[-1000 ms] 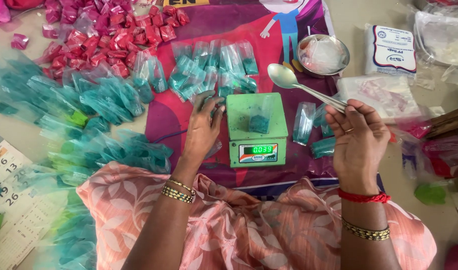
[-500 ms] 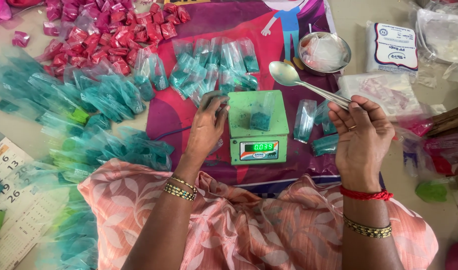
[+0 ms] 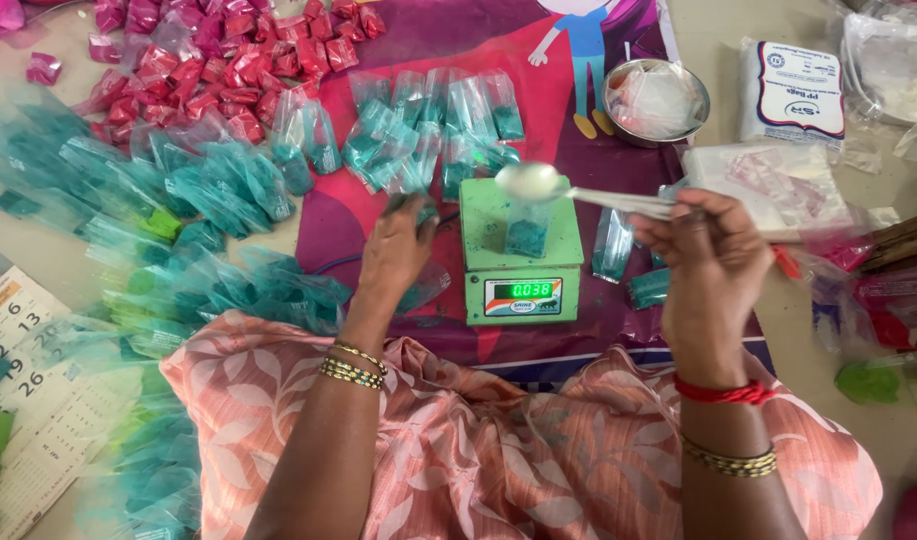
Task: The person weighs and sorts small plastic packets filled with a blue substance on a digital scale using a spoon.
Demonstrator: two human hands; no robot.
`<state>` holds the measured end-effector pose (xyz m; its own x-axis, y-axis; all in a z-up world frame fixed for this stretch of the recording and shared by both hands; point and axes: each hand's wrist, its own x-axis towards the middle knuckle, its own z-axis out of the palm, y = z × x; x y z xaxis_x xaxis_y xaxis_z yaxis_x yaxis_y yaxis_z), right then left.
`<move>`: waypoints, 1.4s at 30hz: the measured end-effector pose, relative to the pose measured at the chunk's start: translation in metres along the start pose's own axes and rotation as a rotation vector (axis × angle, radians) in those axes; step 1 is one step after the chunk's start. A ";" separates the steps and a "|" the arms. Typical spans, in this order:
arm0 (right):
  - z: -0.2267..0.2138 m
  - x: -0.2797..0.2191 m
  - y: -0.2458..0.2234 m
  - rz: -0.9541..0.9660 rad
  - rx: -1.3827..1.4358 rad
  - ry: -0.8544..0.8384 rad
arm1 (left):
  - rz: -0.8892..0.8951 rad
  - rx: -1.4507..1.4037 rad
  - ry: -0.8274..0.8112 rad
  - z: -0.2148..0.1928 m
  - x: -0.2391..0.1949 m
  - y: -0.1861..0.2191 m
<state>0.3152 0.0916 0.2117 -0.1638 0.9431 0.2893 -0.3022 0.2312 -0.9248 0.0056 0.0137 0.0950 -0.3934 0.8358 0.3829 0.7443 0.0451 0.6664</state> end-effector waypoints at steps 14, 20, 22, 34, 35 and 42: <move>0.098 -0.068 0.115 -0.244 -0.714 -0.543 | -0.526 0.155 -0.290 0.088 -0.028 -0.177; 0.094 -0.078 0.144 -0.210 -0.754 -0.584 | -0.693 0.087 -0.406 0.105 -0.031 -0.185; 0.095 -0.079 0.145 -0.197 -0.757 -0.581 | -0.713 0.073 -0.415 0.105 -0.031 -0.179; 0.072 -0.068 0.165 0.194 -0.427 -0.419 | -0.770 0.067 -0.442 0.103 -0.028 -0.184; 0.069 -0.065 0.161 0.267 -0.371 -0.371 | -0.786 0.056 -0.440 0.099 -0.027 -0.179; 0.054 -0.042 0.098 0.478 -0.163 -0.154 | -0.765 0.029 -0.360 0.057 -0.023 -0.130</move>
<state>0.2421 0.0623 0.1220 -0.3879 0.9090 -0.1524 -0.0120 -0.1703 -0.9853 -0.0512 0.0202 -0.0371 -0.6021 0.6925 -0.3973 0.3587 0.6792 0.6403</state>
